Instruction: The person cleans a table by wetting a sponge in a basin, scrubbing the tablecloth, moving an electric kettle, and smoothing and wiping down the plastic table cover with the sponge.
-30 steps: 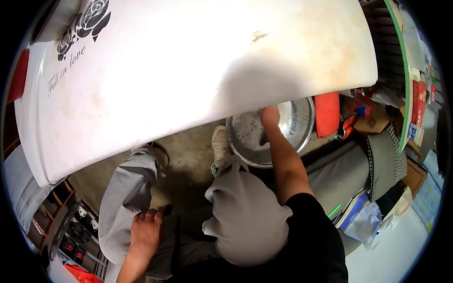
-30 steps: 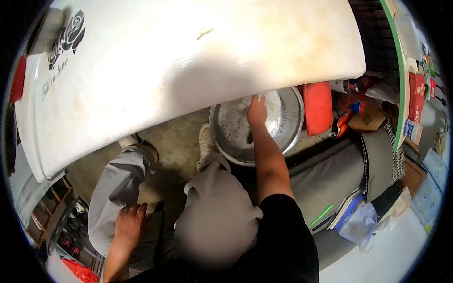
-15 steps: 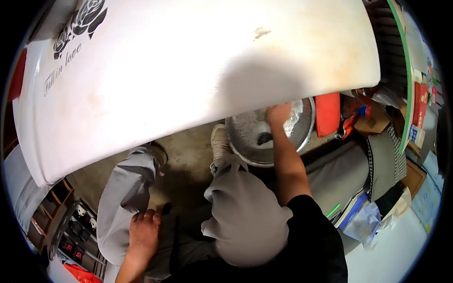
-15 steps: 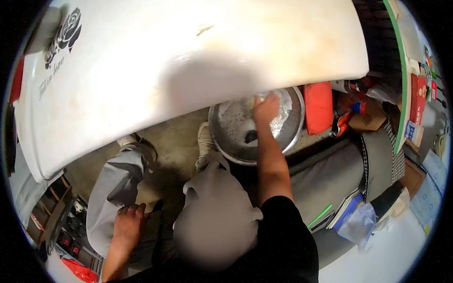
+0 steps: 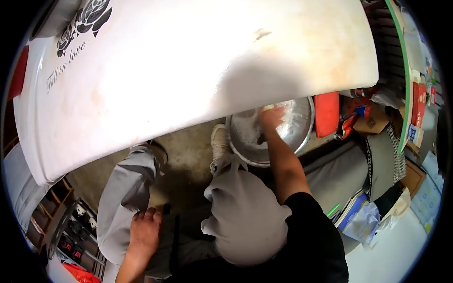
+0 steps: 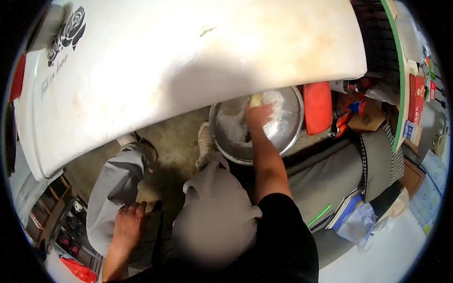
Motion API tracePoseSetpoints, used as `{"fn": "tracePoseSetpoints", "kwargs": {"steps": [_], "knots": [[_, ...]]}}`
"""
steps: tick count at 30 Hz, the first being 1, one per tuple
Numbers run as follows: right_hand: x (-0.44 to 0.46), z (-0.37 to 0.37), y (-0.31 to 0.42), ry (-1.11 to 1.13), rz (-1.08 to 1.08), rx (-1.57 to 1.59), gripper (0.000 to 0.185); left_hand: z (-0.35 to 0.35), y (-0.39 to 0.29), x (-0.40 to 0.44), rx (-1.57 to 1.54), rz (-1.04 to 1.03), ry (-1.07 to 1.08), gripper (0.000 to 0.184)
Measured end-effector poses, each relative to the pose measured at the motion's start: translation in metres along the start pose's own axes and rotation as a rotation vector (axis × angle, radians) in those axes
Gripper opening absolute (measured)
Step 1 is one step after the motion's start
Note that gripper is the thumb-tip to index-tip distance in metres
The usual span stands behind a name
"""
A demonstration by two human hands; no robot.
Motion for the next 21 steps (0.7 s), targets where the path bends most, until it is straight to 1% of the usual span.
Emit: {"fn": "tracePoseSetpoints", "kwargs": {"steps": [1,2,3,4,5,6,8,9,12,13,15,16,17,20,21], "knots": [[0.003,-0.041,-0.005,-0.056,0.211,-0.080,0.094,-0.002,0.001,0.002,-0.005,0.011,0.025,0.038],[-0.001,-0.016,-0.005,-0.033,0.276,-0.049,0.097,-0.004,0.003,0.001,-0.008,0.028,0.055,0.039],[-0.012,0.030,-0.005,-0.002,0.342,-0.019,0.101,-0.005,0.005,-0.003,-0.009,0.047,0.092,0.040],[-0.021,0.057,-0.002,0.032,0.410,0.012,0.104,-0.003,0.005,-0.004,-0.012,0.031,0.054,0.041],[-0.015,0.054,-0.007,0.026,0.305,0.056,0.111,0.000,0.004,-0.003,-0.015,0.016,0.017,0.041],[-0.010,0.047,-0.014,0.012,0.247,0.196,0.111,0.002,0.003,-0.002,-0.018,-0.001,-0.024,0.041],[0.003,0.035,-0.029,-0.026,0.125,0.469,0.111,0.008,0.003,-0.001,-0.022,0.037,0.021,0.040],[0.004,0.035,-0.036,0.085,0.022,0.475,0.108,0.009,0.001,0.000,-0.027,0.053,0.045,0.039],[-0.025,0.073,-0.027,0.048,-0.024,0.542,0.105,0.001,0.002,0.000,-0.002,0.049,0.077,0.023],[-0.026,0.057,-0.025,-0.162,0.221,0.514,0.095,0.001,0.001,0.000,-0.005,0.014,0.034,0.022],[-0.034,0.058,-0.005,-0.135,0.353,0.395,0.088,0.004,-0.001,0.001,-0.012,-0.057,-0.048,0.019],[-0.036,0.061,0.006,-0.121,0.423,0.336,0.085,0.004,-0.001,0.001,-0.010,-0.040,-0.043,0.019],[-0.033,0.050,0.009,-0.255,0.509,0.208,0.074,0.005,-0.002,0.001,-0.009,-0.019,-0.042,0.018],[-0.013,0.036,0.007,-0.225,0.449,0.071,0.059,0.005,-0.002,0.001,0.007,0.039,-0.004,0.018],[-0.007,0.045,0.011,-0.190,0.403,0.112,0.055,0.005,-0.002,0.003,0.009,0.048,0.012,0.018]]}}
Point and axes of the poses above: each hand's wrist, its own x-axis towards the middle knuckle, its own z-axis out of the back of the hand, y = z × x, the point moved 2 cm from there along x, towards the middle knuckle, and after that the axes turned 15 degrees about -y, right-handed, at the moved point
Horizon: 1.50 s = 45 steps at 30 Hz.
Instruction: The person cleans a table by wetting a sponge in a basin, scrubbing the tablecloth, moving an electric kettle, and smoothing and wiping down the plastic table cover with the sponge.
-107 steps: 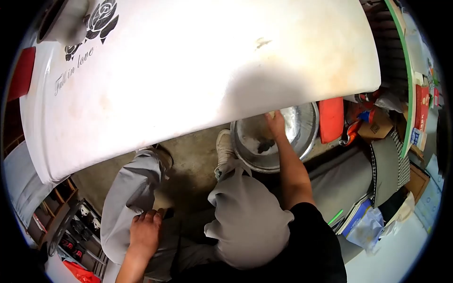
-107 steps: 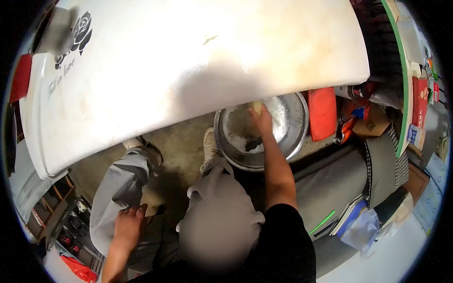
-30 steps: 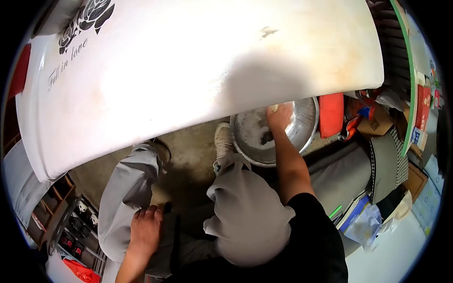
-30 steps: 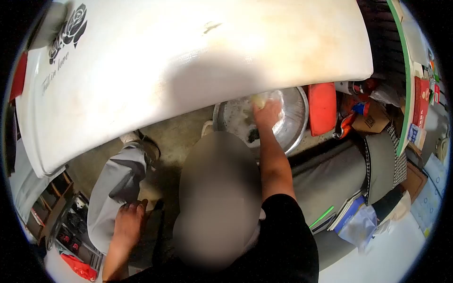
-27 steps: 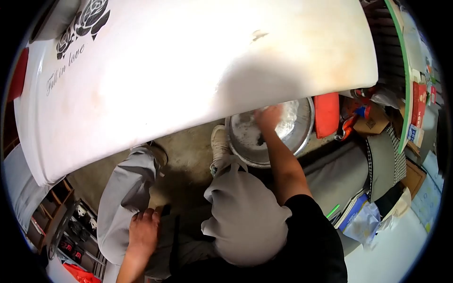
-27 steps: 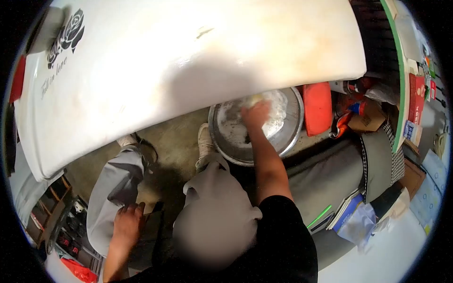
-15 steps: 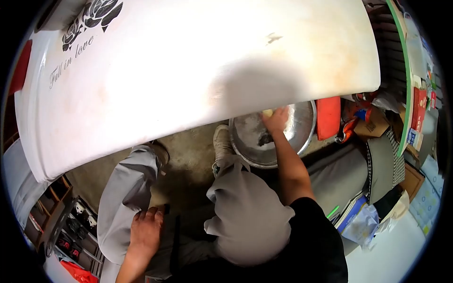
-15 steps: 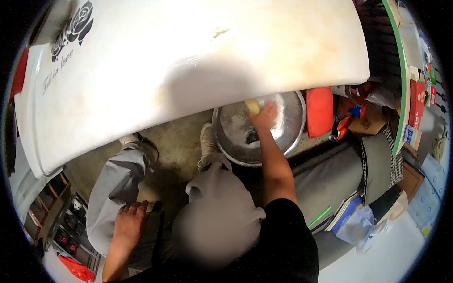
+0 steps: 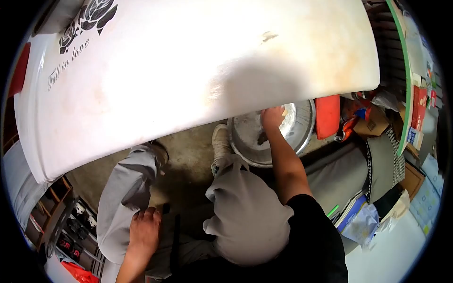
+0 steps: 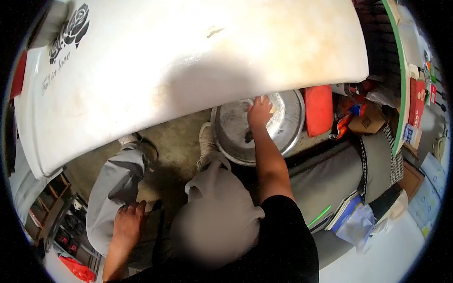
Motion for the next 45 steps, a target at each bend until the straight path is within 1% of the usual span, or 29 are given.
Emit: {"fn": "tracePoseSetpoints", "kwargs": {"steps": [2,5,8,11,12,15,18,21,22,25,26,29,30,33,34,36,39,41,42,44,45], "knots": [[0.018,0.030,0.006,0.047,-0.107,0.079,0.048,0.001,-0.001,0.001,-0.021,-0.029,-0.025,0.019],[0.032,0.040,0.007,0.095,-0.141,0.065,0.042,0.000,-0.002,0.000,-0.029,-0.067,-0.086,0.020],[0.041,-0.033,-0.029,0.068,-0.063,0.222,0.041,0.004,-0.001,0.001,-0.035,-0.036,-0.112,0.019],[0.037,-0.019,-0.036,-0.065,-0.158,0.646,0.039,0.002,0.000,0.000,-0.015,-0.030,-0.105,0.019],[0.038,-0.018,-0.038,-0.079,-0.098,0.700,0.040,0.001,0.000,0.000,-0.003,-0.041,-0.106,0.020],[0.027,-0.012,-0.056,-0.004,-0.153,0.967,0.050,0.005,-0.002,0.004,-0.044,-0.038,-0.050,0.020],[0.007,-0.011,-0.065,-0.214,-0.128,0.742,0.066,0.004,-0.002,0.002,-0.004,-0.076,-0.106,0.021],[-0.008,-0.018,-0.067,-0.276,-0.146,0.563,0.078,0.007,-0.003,0.003,0.001,-0.056,-0.119,0.023],[-0.009,-0.020,-0.063,-0.266,-0.153,0.442,0.078,0.006,-0.003,0.002,0.009,-0.041,-0.105,0.023],[-0.021,-0.024,-0.043,-0.128,-0.223,0.192,0.080,0.002,-0.002,0.004,0.011,-0.026,-0.077,0.024],[-0.021,-0.021,-0.035,-0.190,-0.192,0.129,0.069,0.002,-0.003,0.004,0.001,-0.029,-0.072,0.024],[-0.006,-0.017,-0.033,-0.135,-0.260,0.221,0.049,0.002,-0.003,0.005,-0.006,-0.033,-0.052,0.026],[-0.001,-0.019,-0.037,-0.219,-0.152,0.268,0.033,0.002,-0.003,0.005,-0.004,-0.034,-0.045,0.027],[0.018,-0.035,-0.057,-0.108,-0.089,0.428,0.027,-0.001,-0.002,0.003,0.022,-0.023,-0.044,0.031],[0.022,-0.041,-0.057,-0.119,-0.049,0.425,0.024,-0.001,-0.001,0.004,0.016,-0.028,-0.047,0.032],[0.028,-0.054,-0.050,-0.031,-0.085,0.399,0.025,0.000,-0.002,0.004,0.004,-0.035,-0.050,0.033],[0.022,-0.028,-0.010,0.064,-0.200,0.354,0.032,0.004,-0.004,0.006,0.001,-0.030,-0.052,0.034],[0.023,-0.005,0.008,0.116,-0.275,0.311,0.034,0.002,-0.002,0.004,-0.011,0.021,0.026,0.035],[0.026,0.003,0.010,0.151,-0.286,0.276,0.035,0.001,0.000,0.004,-0.018,0.046,0.063,0.035],[0.029,0.011,0.013,0.224,-0.304,0.207,0.037,-0.003,0.003,0.002,-0.009,0.022,0.026,0.035],[0.031,0.006,0.009,0.188,-0.252,0.156,0.039,-0.004,0.003,0.001,-0.007,0.011,0.012,0.035]]}}
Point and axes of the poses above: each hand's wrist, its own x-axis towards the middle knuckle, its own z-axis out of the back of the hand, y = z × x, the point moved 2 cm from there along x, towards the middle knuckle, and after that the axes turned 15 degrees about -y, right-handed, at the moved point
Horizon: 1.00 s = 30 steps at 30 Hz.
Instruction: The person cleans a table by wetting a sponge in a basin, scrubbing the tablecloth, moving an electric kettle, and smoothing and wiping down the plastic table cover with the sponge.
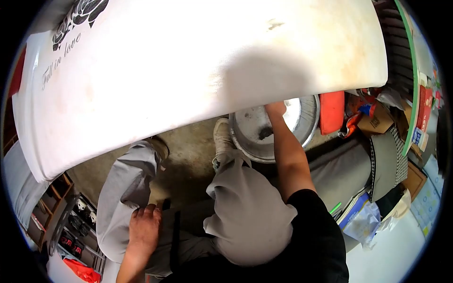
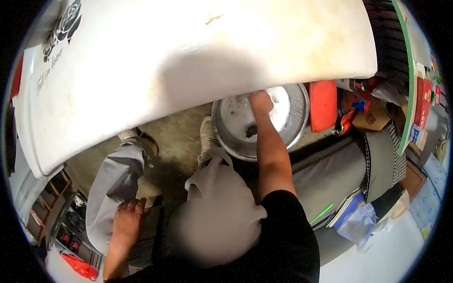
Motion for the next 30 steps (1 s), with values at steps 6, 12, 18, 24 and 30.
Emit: {"fn": "tracePoseSetpoints", "kwargs": {"steps": [6,12,18,24,30], "knots": [[-0.012,-0.015,-0.017,-0.383,0.101,-0.148,0.068,0.004,-0.006,0.005,-0.019,0.033,0.021,0.035],[-0.008,-0.022,-0.029,0.047,0.158,-0.099,0.082,0.006,-0.003,0.002,0.011,-0.016,-0.032,0.034],[-0.023,0.007,-0.013,-0.009,0.320,-0.196,0.086,0.003,-0.004,0.001,-0.026,-0.053,-0.119,0.024],[-0.025,-0.016,-0.019,-0.168,0.524,-0.183,0.069,0.007,-0.003,0.003,0.000,-0.051,-0.048,0.026],[-0.009,0.011,-0.062,0.041,-0.103,0.841,0.054,0.004,0.000,0.001,-0.048,0.035,0.037,0.035]]}}
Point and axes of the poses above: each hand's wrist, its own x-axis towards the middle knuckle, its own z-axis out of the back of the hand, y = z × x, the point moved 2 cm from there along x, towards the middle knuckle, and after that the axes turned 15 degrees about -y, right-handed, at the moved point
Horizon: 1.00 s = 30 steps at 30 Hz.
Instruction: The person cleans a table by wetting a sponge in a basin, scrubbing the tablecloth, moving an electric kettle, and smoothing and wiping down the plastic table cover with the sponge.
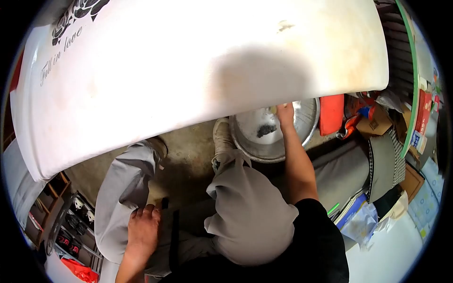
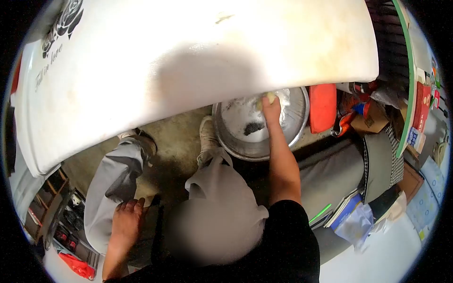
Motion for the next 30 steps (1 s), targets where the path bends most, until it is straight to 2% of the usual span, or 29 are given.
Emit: {"fn": "tracePoseSetpoints", "kwargs": {"steps": [1,5,8,9,11,12,16,18,20,21,24,26,28,30], "knots": [[0.003,0.004,-0.002,0.105,-0.235,0.160,0.051,-0.001,0.000,0.000,0.025,-0.026,-0.014,0.034],[0.001,0.011,0.017,0.335,-0.580,0.241,0.058,-0.001,-0.003,0.000,0.075,-0.086,-0.077,0.032],[0.028,-0.002,-0.012,0.562,-0.665,0.428,0.061,0.001,-0.006,0.004,0.063,-0.086,-0.096,0.031],[0.027,-0.009,-0.012,0.478,-0.732,0.630,0.061,0.003,-0.006,0.004,0.058,-0.080,-0.097,0.030],[0.021,-0.028,-0.014,0.269,-0.715,0.774,0.060,0.002,-0.005,0.005,0.077,-0.047,-0.049,0.029],[0.021,-0.032,-0.014,0.164,-0.701,0.842,0.060,0.000,-0.004,0.005,0.084,-0.029,-0.028,0.028],[0.031,-0.018,-0.012,0.131,-0.408,0.219,0.069,-0.007,0.001,0.004,0.105,-0.082,-0.070,0.028],[0.036,0.000,-0.002,0.059,-0.095,-0.232,0.071,-0.004,-0.003,0.004,0.101,-0.078,-0.075,0.029],[0.044,0.006,-0.006,-0.093,0.261,-0.500,0.073,-0.001,-0.005,0.003,0.084,-0.048,-0.073,0.030],[0.051,-0.005,-0.031,-0.204,0.452,-0.537,0.073,-0.001,-0.006,0.004,0.077,-0.032,-0.075,0.030],[-0.011,-0.020,0.020,-0.106,0.831,-0.600,0.069,-0.003,-0.004,0.004,0.080,-0.072,-0.047,0.033],[-0.007,-0.023,0.027,0.157,0.514,-0.834,0.073,-0.004,-0.003,0.002,0.071,-0.066,-0.056,0.033],[0.021,-0.048,-0.021,-0.068,0.420,-0.841,0.077,-0.002,-0.002,0.002,0.064,-0.024,-0.028,0.035],[0.019,-0.049,-0.022,-0.119,0.396,-0.940,0.081,0.002,-0.004,0.006,0.041,0.028,0.046,0.041]]}}
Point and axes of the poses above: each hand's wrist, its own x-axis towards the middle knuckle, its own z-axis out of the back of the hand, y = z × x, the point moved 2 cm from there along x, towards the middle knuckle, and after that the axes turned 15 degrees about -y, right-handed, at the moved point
